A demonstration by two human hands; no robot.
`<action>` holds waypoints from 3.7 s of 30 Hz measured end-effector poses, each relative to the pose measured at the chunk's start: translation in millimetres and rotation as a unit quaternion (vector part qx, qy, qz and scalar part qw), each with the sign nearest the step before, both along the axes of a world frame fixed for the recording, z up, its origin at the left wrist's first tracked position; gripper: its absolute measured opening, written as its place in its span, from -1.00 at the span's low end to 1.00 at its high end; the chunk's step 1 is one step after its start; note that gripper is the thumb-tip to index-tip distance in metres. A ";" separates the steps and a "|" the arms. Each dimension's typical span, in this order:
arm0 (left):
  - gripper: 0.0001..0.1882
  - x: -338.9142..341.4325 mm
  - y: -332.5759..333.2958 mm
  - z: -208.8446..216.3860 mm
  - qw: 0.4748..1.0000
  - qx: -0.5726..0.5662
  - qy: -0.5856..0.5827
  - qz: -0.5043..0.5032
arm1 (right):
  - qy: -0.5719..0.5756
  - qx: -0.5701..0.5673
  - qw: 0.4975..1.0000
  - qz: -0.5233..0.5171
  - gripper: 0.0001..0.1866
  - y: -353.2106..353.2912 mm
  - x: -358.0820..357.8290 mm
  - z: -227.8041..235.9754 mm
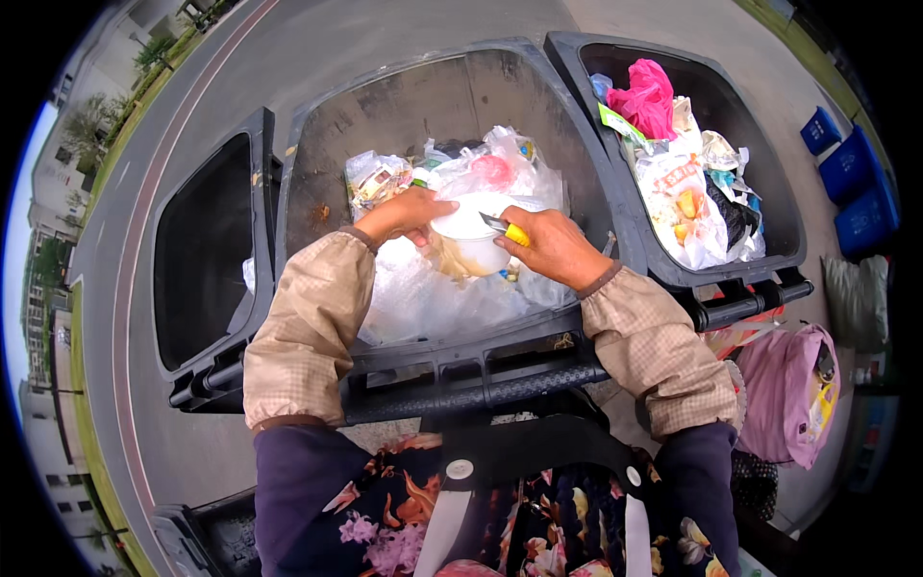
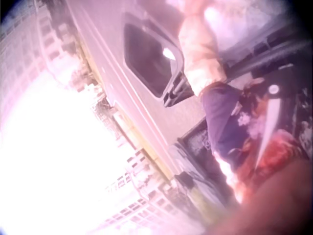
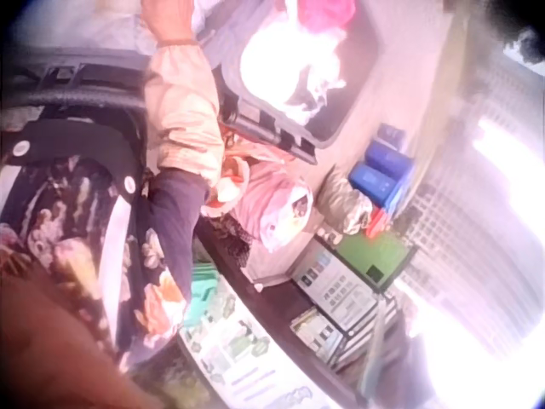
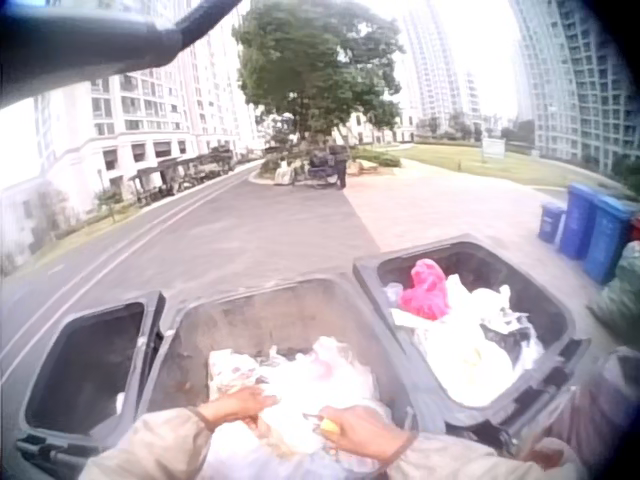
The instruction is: The person sorts through trash in a dual-compartment bin, using a yellow utility knife to cut open plastic bags and containers. They remove items such as food waste, plastic containers, and beverage cans, placing them into a separate collection bag.
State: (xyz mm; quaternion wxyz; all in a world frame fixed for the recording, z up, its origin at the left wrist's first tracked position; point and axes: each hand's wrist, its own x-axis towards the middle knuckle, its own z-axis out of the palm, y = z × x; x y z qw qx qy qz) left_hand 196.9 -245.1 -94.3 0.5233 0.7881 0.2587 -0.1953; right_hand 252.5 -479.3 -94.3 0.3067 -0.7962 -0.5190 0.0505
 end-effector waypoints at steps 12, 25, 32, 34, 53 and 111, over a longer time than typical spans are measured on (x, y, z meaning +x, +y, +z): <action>-0.72 -30.3 -23.8 -27.8 0.864 0.286 -0.413 -0.043 | 0.626 0.066 0.755 -0.184 -0.82 -3.5 38.2 -36.2; -0.69 -50.7 18.8 -72.8 0.969 0.237 -0.040 -0.052 | 0.545 0.167 0.811 -0.130 -0.80 0.2 65.4 13.3; -0.58 -57.8 19.5 -69.5 0.964 0.261 -0.023 -0.049 | 0.349 0.192 0.895 -0.201 -0.75 -64.3 49.3 34.3; -0.55 -59.8 35.2 -83.0 0.981 0.189 -0.043 -0.006 | 0.356 0.286 0.869 -0.193 -0.74 -119.7 40.8 55.5; -0.37 -43.3 -49.2 -27.3 0.925 0.317 -0.189 -0.086 | 0.226 0.172 0.645 -0.709 -0.59 -577.8 -71.4 -167.4; -0.59 -196.0 245.0 40.6 0.730 0.668 0.082 0.116 | 0.366 0.322 0.718 -0.496 -0.76 -272.0 21.1 -44.1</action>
